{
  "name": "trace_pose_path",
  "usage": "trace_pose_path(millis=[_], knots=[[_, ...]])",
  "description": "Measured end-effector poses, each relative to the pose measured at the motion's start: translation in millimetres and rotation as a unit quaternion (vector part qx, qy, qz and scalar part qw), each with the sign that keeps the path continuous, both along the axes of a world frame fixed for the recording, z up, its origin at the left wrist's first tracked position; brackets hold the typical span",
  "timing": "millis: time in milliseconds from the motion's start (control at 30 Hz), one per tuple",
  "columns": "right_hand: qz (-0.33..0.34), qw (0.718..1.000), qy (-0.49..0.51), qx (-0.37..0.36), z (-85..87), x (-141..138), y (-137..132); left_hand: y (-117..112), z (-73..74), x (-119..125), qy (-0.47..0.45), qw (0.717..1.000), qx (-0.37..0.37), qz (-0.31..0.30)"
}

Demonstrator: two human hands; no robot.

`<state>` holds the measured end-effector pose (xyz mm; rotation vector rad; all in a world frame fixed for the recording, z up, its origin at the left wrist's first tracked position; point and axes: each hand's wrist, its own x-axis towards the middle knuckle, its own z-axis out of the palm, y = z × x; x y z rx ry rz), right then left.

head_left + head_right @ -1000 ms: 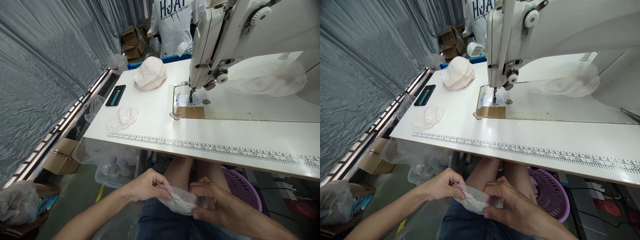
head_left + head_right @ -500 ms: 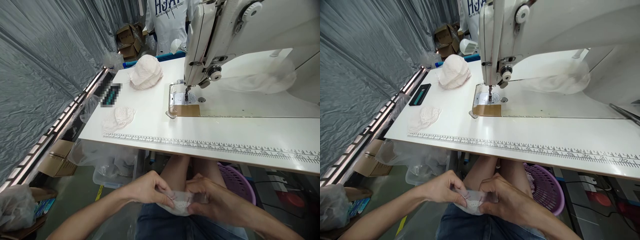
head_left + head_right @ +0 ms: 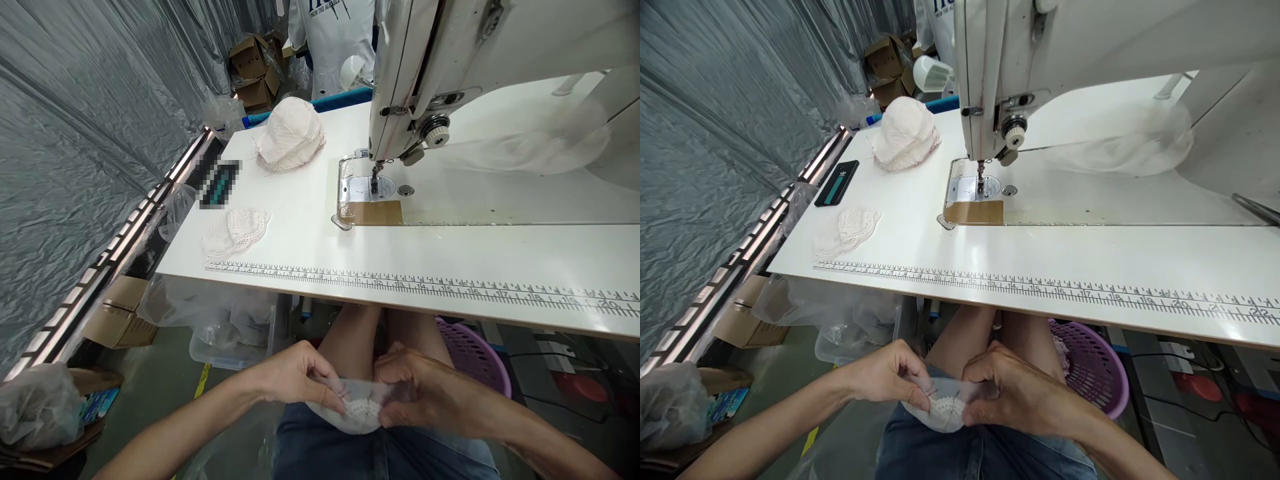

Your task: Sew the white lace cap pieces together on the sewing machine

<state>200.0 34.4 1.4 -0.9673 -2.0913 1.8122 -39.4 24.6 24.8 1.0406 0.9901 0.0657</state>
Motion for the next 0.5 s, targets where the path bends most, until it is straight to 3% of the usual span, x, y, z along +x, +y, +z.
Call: trace_pose_path(millis=[100, 167, 233, 300, 333, 400, 433, 500], knots=[[-0.028, 0.995, -0.053, 0.079, -6.7, 1, -6, -1, -1.2, -4, 0.026, 0.999, 0.017, 0.018], [-0.081, 0.979, -0.083, 0.166, -10.7, -4, -14, -3, -4.7, -4, 0.041, 0.995, 0.008, 0.09], [-0.135, 0.933, -0.088, 0.32, -14.4, -17, -25, -5, -10.5, 0, 0.04, 0.98, -0.023, 0.196], [-0.166, 0.854, -0.079, 0.486, -19.6, -38, -37, -5, -17.4, 9, 0.035, 0.957, -0.047, 0.284], [-0.171, 0.825, -0.082, 0.532, -23.3, -50, -42, -4, -20.7, 14, 0.035, 0.948, -0.052, 0.313], [-0.201, 0.792, -0.107, 0.566, -32.7, -70, -47, -2, -25.3, 23, 0.038, 0.93, -0.063, 0.361], [-0.213, 0.789, -0.102, 0.567, -37.6, -76, -47, -1, -26.2, 25, 0.038, 0.921, -0.07, 0.382], [-0.215, 0.823, -0.044, 0.524, -44.8, -80, -43, -1, -24.7, 24, 0.036, 0.909, -0.086, 0.405]])
